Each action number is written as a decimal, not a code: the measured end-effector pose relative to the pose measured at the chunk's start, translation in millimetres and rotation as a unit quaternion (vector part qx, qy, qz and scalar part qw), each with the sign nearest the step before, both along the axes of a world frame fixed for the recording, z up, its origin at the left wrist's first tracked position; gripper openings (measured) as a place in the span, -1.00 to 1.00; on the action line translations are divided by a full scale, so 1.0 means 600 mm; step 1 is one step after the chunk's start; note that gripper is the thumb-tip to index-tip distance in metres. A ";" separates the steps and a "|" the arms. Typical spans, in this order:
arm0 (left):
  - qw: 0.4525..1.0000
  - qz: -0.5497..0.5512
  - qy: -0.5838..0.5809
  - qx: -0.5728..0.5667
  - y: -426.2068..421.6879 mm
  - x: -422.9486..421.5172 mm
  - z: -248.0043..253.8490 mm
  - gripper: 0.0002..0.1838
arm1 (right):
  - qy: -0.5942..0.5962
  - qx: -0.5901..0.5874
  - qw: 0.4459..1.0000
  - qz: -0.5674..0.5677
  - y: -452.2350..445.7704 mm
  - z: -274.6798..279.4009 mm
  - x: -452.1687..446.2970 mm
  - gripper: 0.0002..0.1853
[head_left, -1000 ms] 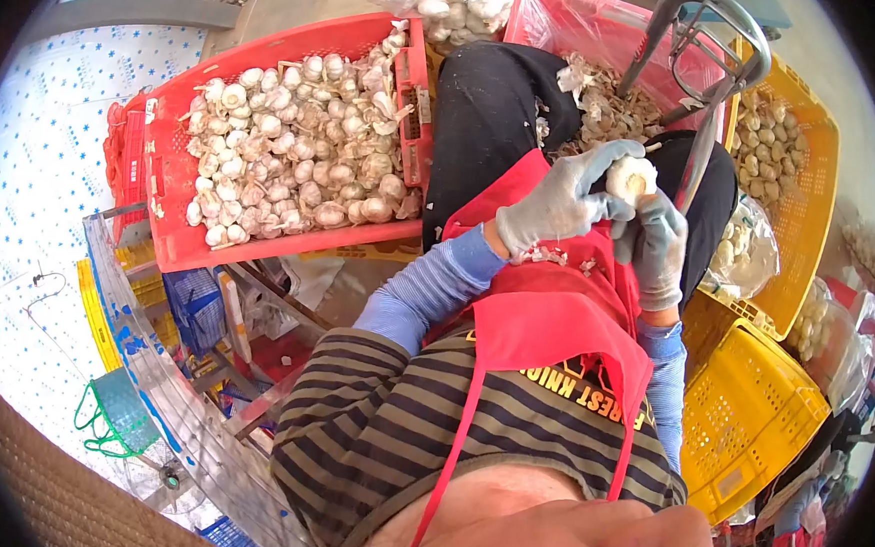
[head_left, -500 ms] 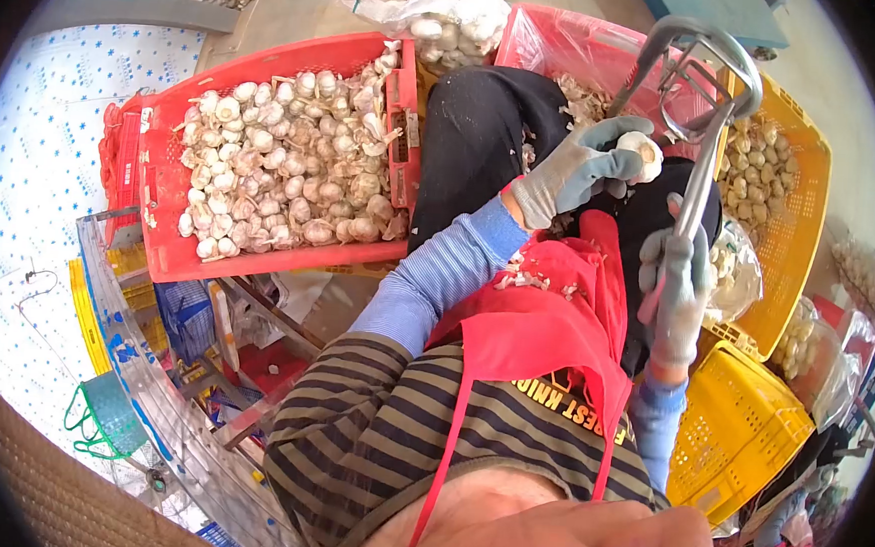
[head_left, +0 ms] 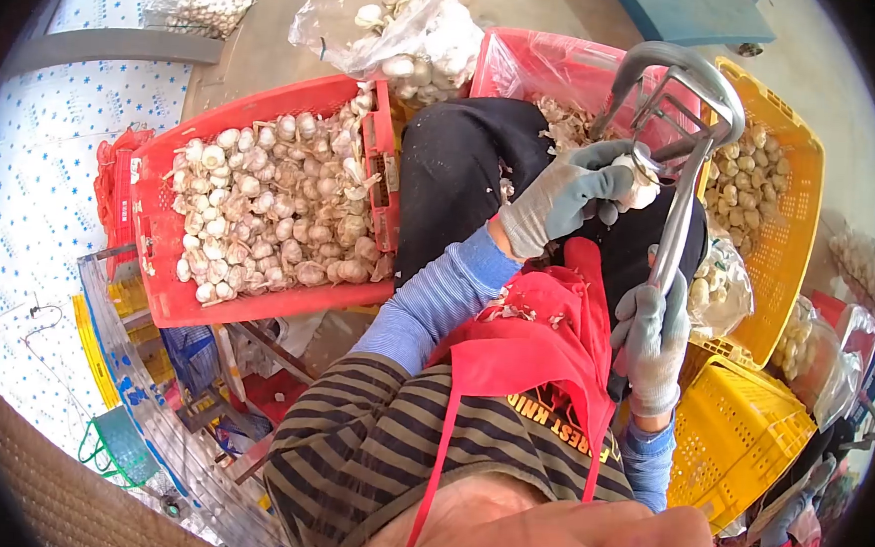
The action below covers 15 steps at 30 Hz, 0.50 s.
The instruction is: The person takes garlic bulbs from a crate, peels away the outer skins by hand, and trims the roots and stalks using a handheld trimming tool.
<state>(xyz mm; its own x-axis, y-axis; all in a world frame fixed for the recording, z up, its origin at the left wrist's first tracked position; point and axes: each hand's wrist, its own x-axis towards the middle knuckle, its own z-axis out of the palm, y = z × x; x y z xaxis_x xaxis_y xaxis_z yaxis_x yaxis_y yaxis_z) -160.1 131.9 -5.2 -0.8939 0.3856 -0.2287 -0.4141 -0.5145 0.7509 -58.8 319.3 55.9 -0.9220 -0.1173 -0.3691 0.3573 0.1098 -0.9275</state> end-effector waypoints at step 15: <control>0.998 0.027 -0.036 0.037 0.009 -0.013 0.006 -0.72 | 0.093 0.037 0.995 0.018 0.009 -0.101 -0.013 -0.58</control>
<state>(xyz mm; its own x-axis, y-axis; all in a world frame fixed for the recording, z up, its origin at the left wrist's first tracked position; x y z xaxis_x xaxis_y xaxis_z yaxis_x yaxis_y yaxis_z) -168.1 137.3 -1.7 -0.8964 0.3549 -0.2657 -0.4353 -0.5910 0.6792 -66.8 324.4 -4.7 -0.9708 -0.1303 -0.2015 0.1751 0.1895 -0.9661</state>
